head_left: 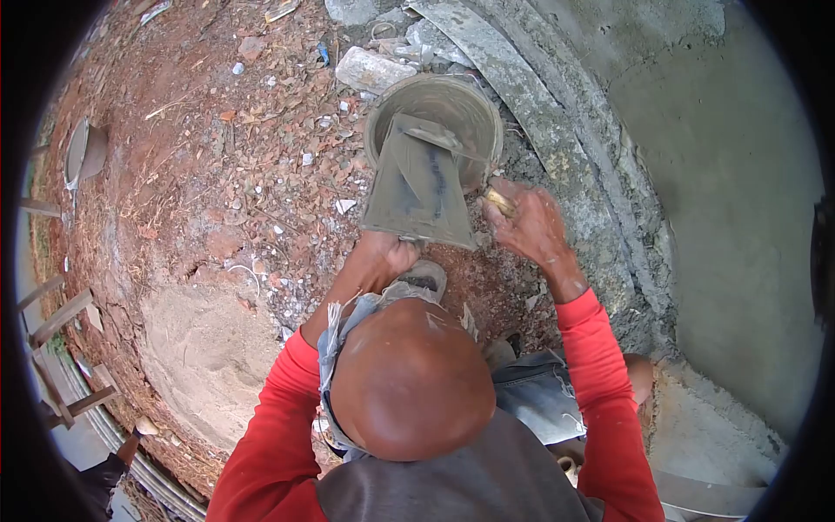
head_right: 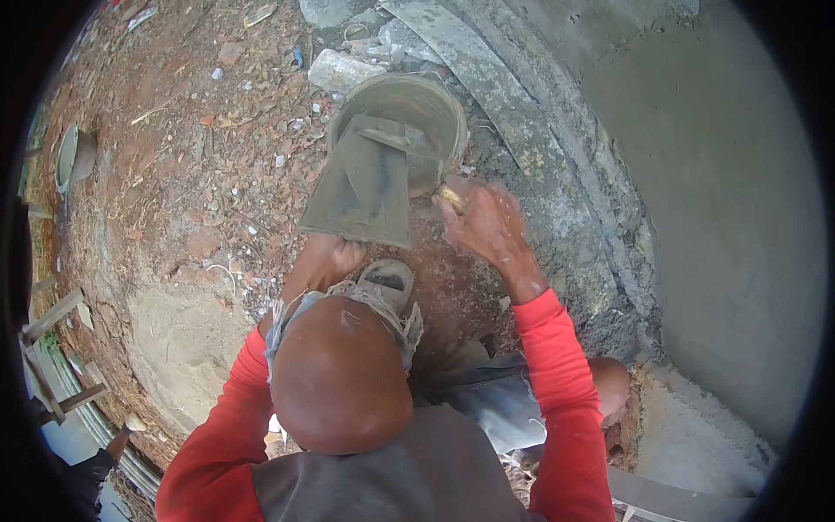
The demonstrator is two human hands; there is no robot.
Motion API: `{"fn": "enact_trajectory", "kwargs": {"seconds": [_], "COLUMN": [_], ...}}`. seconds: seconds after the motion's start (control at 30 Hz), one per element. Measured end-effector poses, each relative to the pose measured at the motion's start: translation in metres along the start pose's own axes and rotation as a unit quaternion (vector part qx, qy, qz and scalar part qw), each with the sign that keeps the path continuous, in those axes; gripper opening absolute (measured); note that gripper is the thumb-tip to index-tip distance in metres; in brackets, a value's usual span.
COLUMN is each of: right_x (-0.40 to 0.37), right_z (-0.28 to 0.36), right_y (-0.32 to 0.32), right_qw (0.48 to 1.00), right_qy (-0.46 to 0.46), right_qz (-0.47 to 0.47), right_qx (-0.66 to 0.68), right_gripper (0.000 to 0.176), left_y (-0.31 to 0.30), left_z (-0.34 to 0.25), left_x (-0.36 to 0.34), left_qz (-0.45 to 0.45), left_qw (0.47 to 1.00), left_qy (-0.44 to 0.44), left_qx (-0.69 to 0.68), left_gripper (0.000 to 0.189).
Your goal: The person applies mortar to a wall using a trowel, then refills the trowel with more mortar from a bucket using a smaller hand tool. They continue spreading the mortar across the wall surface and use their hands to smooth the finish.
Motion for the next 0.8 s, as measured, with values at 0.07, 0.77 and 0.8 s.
{"fn": "enact_trajectory", "kwargs": {"seconds": [0.07,0.77,0.8], "right_x": [0.024,0.026,0.018], "right_z": [-0.011,0.000,-0.003], "right_y": [0.024,0.014,0.010], "right_qw": [0.997,0.987,0.984], "right_qy": [0.052,0.127,0.139], "right_qz": [0.025,0.062,0.070], "right_qx": [-0.046,0.072,0.085], "right_gripper": [0.031,0.031,0.032], "left_y": [0.005,-0.073,-0.074], "left_z": [-0.003,-0.101,-0.119], "left_x": [-0.007,-0.043,-0.034], "left_qz": [0.005,0.027,0.031], "left_qw": [0.999,0.988,0.982], "left_qy": [0.001,0.147,0.179], "left_qx": [0.031,0.046,0.053], "left_gripper": [0.023,0.029,0.029]}}
Point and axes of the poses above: each hand's wrist, its own x-axis towards the middle knuckle, its own y-axis out of the palm, z = x × y, the point moved 6 cm from there along x, towards the middle knuckle, and after that the axes turned 11 degrees about y, right-handed, at the moved point
